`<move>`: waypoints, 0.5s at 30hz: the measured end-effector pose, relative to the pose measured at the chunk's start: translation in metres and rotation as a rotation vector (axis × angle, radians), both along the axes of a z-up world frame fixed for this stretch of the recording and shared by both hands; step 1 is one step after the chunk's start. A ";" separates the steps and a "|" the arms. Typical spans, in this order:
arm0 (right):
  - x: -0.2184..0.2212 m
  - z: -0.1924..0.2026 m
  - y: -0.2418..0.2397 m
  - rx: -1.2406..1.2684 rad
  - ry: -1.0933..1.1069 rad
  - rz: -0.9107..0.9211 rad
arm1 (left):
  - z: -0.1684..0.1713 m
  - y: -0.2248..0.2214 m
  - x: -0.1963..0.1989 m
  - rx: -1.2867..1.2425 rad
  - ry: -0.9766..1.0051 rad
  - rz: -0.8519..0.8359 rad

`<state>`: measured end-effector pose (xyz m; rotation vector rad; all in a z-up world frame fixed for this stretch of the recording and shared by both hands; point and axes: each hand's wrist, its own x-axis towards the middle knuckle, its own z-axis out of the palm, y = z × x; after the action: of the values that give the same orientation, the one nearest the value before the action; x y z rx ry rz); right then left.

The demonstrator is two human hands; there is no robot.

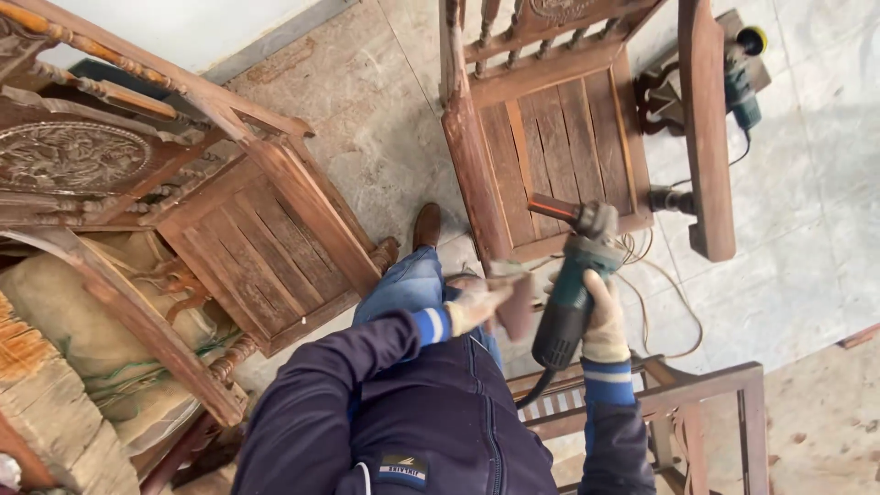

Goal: The person sands old carved wooden chairs, first rubbing a sanding block by hand over the chair frame, then using a power sander with a cylindrical sanding drum to sand the armrests and rails of the chairs, moving between several chairs on the tiled floor.

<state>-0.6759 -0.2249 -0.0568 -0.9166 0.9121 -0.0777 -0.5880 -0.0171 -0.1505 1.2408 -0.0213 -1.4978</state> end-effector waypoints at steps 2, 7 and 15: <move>0.026 -0.020 -0.002 -0.015 -0.015 0.051 | -0.029 -0.006 -0.015 -0.106 -0.265 -0.056; 0.083 -0.025 0.001 -0.070 -0.022 0.182 | -0.012 -0.024 -0.009 -0.187 -0.284 0.141; 0.110 -0.025 0.006 0.116 -0.242 0.294 | 0.025 -0.041 0.018 -0.306 -0.118 0.412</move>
<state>-0.5659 -0.2190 -0.0813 -0.9025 0.5463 0.1135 -0.5704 -0.0583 -0.1259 1.0102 -0.0666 -1.0208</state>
